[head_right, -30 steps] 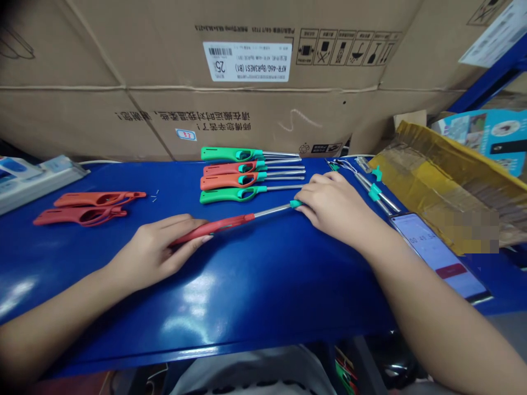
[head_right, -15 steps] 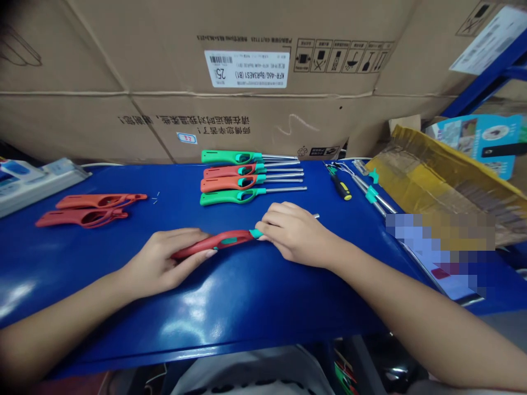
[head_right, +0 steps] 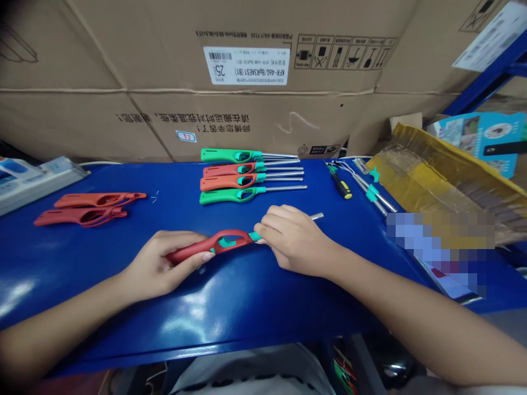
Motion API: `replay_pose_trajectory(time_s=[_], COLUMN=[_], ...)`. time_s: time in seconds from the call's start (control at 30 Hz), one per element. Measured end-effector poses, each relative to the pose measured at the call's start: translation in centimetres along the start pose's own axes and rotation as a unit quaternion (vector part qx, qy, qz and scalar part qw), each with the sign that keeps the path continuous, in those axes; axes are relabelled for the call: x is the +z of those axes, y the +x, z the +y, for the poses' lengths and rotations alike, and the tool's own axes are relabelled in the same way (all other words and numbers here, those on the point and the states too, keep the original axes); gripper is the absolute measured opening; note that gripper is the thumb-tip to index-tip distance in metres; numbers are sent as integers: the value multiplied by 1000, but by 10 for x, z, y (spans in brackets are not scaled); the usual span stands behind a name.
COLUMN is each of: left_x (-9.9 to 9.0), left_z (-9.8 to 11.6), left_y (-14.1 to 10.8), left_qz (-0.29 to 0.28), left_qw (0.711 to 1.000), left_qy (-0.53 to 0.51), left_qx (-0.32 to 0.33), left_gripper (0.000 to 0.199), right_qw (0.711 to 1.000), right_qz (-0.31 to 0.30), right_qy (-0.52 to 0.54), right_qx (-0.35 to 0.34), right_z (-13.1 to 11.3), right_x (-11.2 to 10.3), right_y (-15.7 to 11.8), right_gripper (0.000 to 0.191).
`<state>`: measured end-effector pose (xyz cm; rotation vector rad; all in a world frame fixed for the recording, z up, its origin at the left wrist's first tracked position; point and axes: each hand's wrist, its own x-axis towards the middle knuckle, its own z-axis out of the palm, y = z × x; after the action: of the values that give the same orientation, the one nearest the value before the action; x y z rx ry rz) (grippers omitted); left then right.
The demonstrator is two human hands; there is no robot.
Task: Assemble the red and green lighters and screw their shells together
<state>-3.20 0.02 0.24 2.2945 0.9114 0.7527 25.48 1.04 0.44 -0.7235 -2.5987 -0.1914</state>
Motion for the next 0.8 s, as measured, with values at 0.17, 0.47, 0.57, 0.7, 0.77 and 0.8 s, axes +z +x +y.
replay_pose_trajectory(time_s=[0.17,0.47,0.57,0.7,0.77,0.8], left_x=[3,3,0,-1,0,1], left_z=[3,-8,-9,-9,-9,-9], left_y=[-2,-1,2,3,3,2], left_qz=[-1,-40,-75,-87,-73,-61], left_qw=[998,990,989,990,993,994], left_qy=[41,128,128,108,93,85], left_qx=[49,39,5,-17,-16,-13], left_gripper=[15,21,29,30,28,27], right_qw=[1000,999,999,997,995,994], right_qz=[-29,-32,-37,-61,-77,-85], right_qy=[3,0,18,46,60,66], right_qx=[-5,-1,5,12,23,30], right_z=[-1,9,14,15,15,15], right_x=[-1,-8,-12,-10,-6,-4], right_y=[0,1,0,-1,-2,-2], right_gripper=[24,22,21,23,23,22])
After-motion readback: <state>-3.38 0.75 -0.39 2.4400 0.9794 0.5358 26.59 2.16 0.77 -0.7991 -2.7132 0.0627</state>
